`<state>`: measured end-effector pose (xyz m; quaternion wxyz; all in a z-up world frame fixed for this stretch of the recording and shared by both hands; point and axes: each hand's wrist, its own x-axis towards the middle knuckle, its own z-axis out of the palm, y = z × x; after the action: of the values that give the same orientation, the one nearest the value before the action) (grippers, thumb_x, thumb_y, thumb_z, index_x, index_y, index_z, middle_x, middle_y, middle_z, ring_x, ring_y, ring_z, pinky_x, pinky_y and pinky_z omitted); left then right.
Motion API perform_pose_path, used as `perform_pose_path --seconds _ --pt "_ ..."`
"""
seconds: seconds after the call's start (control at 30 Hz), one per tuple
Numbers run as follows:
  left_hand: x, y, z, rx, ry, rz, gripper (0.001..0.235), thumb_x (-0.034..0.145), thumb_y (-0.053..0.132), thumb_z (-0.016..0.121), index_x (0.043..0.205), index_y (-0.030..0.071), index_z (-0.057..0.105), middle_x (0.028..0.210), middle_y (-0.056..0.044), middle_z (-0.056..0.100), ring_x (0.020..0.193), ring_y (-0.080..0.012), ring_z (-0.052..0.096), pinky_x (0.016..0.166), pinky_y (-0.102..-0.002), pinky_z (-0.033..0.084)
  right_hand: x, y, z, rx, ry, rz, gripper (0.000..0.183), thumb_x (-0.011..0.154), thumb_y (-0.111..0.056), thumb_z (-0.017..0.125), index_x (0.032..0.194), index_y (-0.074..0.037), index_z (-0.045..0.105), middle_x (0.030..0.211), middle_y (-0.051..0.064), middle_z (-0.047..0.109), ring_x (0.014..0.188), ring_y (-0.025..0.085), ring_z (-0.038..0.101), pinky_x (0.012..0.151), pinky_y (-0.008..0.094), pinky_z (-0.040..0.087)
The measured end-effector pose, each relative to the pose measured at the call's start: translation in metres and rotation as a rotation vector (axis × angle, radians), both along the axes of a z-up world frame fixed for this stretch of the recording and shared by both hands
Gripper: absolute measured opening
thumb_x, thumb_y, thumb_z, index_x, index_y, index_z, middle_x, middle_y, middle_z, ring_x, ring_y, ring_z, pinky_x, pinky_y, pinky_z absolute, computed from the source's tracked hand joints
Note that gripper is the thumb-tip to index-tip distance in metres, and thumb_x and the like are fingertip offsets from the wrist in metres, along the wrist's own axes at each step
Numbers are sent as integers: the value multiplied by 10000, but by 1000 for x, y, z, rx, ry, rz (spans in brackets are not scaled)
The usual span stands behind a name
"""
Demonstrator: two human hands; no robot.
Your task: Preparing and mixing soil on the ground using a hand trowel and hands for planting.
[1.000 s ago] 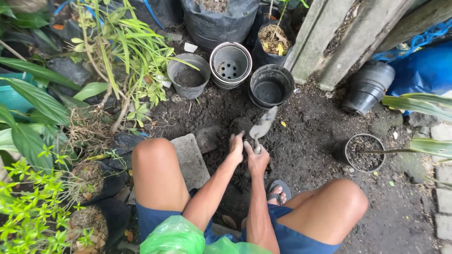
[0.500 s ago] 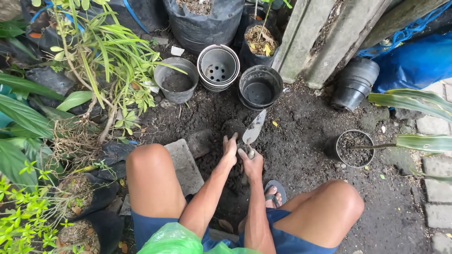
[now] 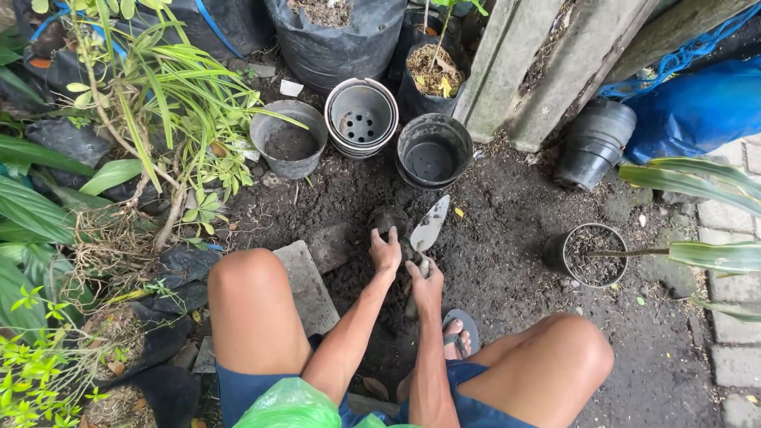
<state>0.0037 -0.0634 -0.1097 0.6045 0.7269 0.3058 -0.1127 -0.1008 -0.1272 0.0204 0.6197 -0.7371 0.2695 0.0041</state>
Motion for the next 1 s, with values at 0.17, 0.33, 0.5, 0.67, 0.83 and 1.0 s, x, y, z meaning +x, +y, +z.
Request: perform_pose_path --seconds 0.17,0.33,0.5,0.67,0.83,1.0 --pt "-9 1 42 -13 -12 -88 724 1036 520 527 1552 38 367 1515 -289 497 1384 -443 508 1178 -546 429 9 -8 -10 67 36 -132 494 1008 -388 667 1292 16 667 521 154 607 451 223 625 514 377 500" --pt "-27 3 49 67 -116 -211 469 1030 466 564 1313 92 555 1234 -281 696 1196 -463 645 1018 -570 535 29 -13 -63 45 72 -167 551 985 -402 759 1268 61 668 611 144 651 465 191 618 508 384 526" --pt "-28 0 19 163 -125 -83 423 1032 450 488 1127 93 695 1107 -224 749 1080 -447 690 962 -573 547 38 -18 -98 -16 139 -253 295 851 -307 833 1015 -69 775 600 61 617 427 148 566 421 318 452" --pt "-9 -4 -18 146 -38 73 526 1033 522 442 1112 93 736 1084 -226 751 1073 -460 684 970 -578 529 34 6 -57 51 17 -226 188 829 -117 781 1002 -46 760 566 122 638 367 202 599 373 298 476" --pt "-12 -3 22 -76 47 139 627 1006 588 444 1207 44 682 1218 -268 709 1221 -486 622 1087 -566 476 37 10 -45 115 -40 -319 198 857 -83 764 1043 -23 728 606 130 638 380 212 598 376 289 462" --pt "-36 -8 69 -244 63 -116 702 914 653 622 1409 155 584 1388 -193 644 1321 -390 583 1091 -501 497 55 -7 -39 -104 -44 -438 337 832 -251 892 1036 -67 695 881 113 709 789 187 666 738 391 550"
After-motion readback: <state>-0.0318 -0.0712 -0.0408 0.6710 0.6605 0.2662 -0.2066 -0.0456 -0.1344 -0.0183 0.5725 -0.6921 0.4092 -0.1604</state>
